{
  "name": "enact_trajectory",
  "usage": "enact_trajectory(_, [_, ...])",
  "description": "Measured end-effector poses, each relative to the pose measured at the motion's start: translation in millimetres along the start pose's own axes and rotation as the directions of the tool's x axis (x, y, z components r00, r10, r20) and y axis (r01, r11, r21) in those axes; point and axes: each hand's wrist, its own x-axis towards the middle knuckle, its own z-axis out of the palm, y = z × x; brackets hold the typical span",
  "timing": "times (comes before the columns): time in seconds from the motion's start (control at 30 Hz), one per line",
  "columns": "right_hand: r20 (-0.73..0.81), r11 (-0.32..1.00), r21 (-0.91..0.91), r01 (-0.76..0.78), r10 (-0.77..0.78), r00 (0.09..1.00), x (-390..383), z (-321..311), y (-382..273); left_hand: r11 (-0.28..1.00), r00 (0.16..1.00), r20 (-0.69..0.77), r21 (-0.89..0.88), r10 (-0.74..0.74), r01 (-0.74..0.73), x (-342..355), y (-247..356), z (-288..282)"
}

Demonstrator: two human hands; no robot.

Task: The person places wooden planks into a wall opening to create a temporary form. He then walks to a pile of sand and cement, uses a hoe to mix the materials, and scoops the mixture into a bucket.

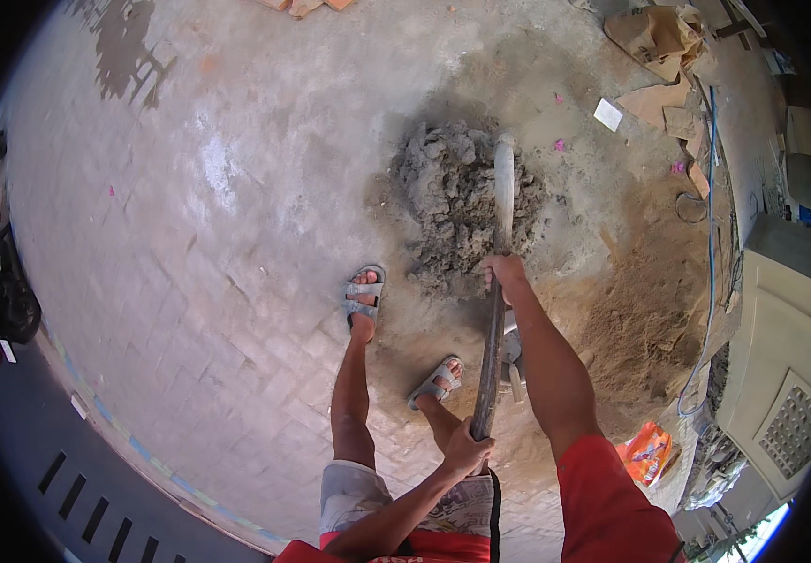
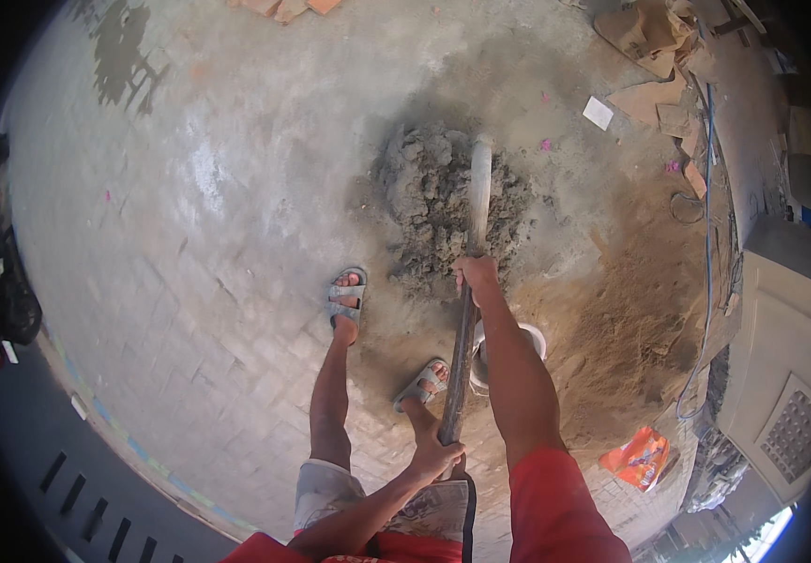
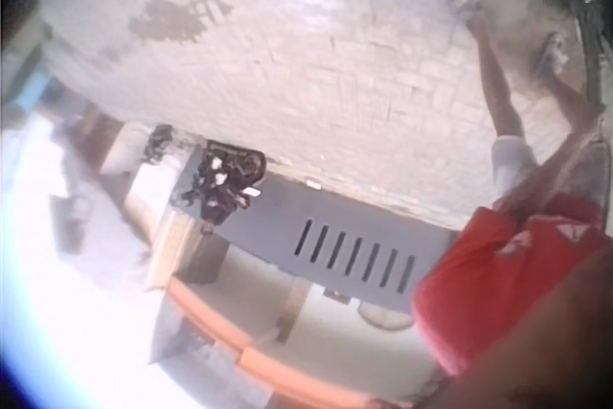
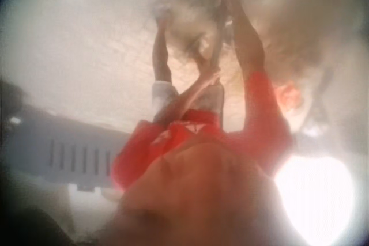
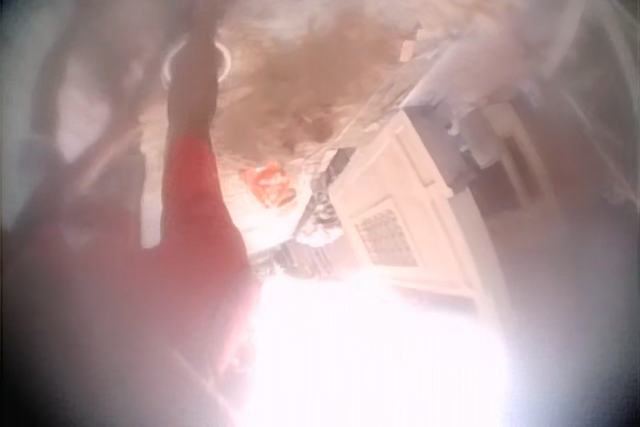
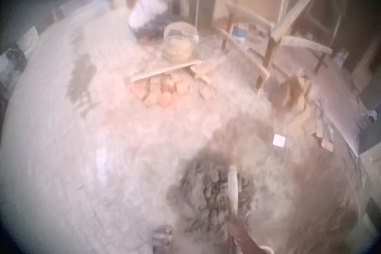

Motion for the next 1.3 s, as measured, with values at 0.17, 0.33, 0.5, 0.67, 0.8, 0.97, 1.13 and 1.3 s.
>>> enact_trajectory(0.17, [-0.259,0.997,0.041,0.071,-0.058,0.964,-62.5,49.0,144.0,0.739,0.985,-0.148,0.654,-0.084,0.161,-8.7,-125.7,-117.6])
enact_trajectory(0.33, [-0.136,0.921,0.389,0.001,0.057,0.989,-100.1,63.3,161.5,0.502,0.917,-0.327,0.768,-0.226,0.398,11.0,-153.2,-155.6])
enact_trajectory(0.5, [-0.154,0.866,0.385,0.319,-0.28,0.947,-32.2,13.8,-3.8,0.699,0.996,0.034,0.71,0.086,-0.085,100.7,6.1,-118.2])
enact_trajectory(0.67, [-0.3,0.917,-0.192,0.349,-0.393,0.869,56.0,-31.6,-183.1,0.895,0.967,0.15,0.37,0.207,-0.249,150.8,211.2,-7.7])
enact_trajectory(0.8, [-0.252,0.91,-0.388,0.144,-0.256,0.933,76.9,-22.3,-186.0,0.989,0.977,0.173,0.059,0.126,-0.137,128.3,213.6,17.3])
enact_trajectory(0.97, [-0.233,0.955,-0.295,-0.031,-0.041,0.971,-12.5,20.0,-128.5,0.999,0.994,0.106,-0.033,-0.005,0.009,54.7,151.2,-41.7])
enact_trajectory(1.13, [-0.119,0.969,-0.219,-0.118,0.093,0.989,-60.5,34.4,-51.6,0.994,0.994,0.02,-0.011,-0.109,0.109,-30.5,114.1,-59.2])
enact_trajectory(1.3, [-0.173,0.992,-0.085,-0.097,0.081,0.982,-103.7,50.3,41.9,0.957,0.994,-0.078,0.273,-0.08,0.098,-83.4,52.8,-94.8])
